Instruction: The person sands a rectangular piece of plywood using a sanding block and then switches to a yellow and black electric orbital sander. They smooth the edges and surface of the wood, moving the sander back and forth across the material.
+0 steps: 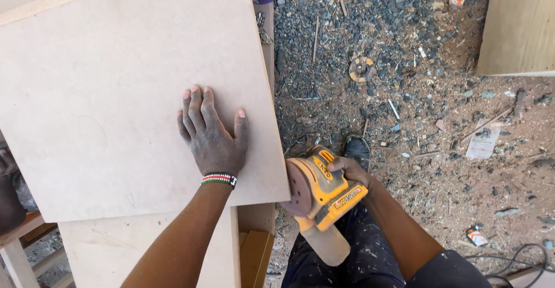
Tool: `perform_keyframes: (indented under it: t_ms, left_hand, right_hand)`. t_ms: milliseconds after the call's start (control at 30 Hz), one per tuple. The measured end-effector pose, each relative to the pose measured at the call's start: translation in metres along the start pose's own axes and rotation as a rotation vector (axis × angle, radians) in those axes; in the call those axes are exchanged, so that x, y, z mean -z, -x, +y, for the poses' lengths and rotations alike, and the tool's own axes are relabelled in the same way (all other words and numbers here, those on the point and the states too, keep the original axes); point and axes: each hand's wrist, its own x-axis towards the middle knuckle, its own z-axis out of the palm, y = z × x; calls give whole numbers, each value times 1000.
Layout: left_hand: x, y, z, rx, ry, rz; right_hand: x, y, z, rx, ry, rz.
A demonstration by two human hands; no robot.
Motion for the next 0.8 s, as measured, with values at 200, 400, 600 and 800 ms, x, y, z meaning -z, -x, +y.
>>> perform_keyframes:
  t_ms: [200,400,600,800]
  left_hand:
    - [-5,3,0,-11,-28,26]
    - [-10,4,0,-41,-78,47]
    - [-11,6,3,-39,-83,53]
    - [-2,5,10,-49,2,72]
  right_hand:
    - [-167,23,-120,302,229,-24]
    - [-221,10,-209,465,151,-150]
    - [-245,100,-108,1006,776,87]
    - [-208,178,-21,949,833,195]
